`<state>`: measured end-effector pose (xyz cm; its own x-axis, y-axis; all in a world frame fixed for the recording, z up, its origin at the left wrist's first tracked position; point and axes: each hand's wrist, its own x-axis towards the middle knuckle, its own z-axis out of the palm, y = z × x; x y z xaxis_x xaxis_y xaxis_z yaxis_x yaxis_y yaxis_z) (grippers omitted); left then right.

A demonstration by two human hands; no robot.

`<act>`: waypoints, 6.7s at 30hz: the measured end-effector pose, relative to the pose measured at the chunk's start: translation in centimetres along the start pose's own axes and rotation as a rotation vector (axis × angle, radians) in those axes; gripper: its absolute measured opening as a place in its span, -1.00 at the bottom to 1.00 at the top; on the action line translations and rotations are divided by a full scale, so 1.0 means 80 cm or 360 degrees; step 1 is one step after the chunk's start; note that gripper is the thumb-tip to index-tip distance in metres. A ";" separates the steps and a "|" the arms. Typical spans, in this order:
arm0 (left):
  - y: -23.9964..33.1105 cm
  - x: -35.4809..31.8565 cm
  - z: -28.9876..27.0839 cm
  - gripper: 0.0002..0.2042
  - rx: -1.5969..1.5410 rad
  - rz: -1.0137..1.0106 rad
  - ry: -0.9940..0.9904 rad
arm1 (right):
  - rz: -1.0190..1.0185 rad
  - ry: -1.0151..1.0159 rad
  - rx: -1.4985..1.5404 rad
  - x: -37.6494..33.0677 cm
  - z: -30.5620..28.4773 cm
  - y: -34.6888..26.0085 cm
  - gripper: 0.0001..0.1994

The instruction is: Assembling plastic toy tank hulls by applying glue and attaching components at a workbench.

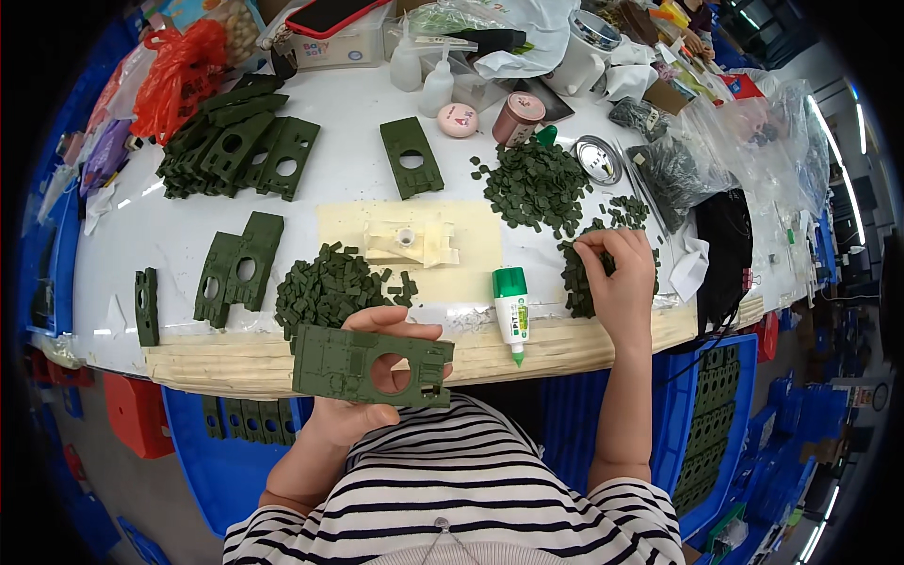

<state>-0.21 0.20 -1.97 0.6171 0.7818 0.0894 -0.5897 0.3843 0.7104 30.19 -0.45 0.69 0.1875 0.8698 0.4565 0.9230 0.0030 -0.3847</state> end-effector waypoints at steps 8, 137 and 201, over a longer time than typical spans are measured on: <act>-0.002 -0.002 -0.001 -0.30 0.0037 -0.0034 0.0095 | -0.0036 -0.0380 -0.0167 0.024 0.010 0.013 -0.93; -0.001 0.020 -0.002 -0.36 -0.0134 0.0242 -0.0055 | -0.0623 0.0054 0.0725 -0.048 0.009 -0.148 -0.63; 0.002 0.021 -0.018 -0.36 -0.0405 -0.0043 -0.0287 | -0.0572 -0.0002 0.0777 -0.042 0.018 -0.151 -0.65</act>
<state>0.01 2.30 -2.68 0.7032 0.6788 0.2115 -0.6694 0.5318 0.5187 17.93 -2.68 2.70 -0.1082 0.7730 0.6251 0.6678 0.5223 -0.5303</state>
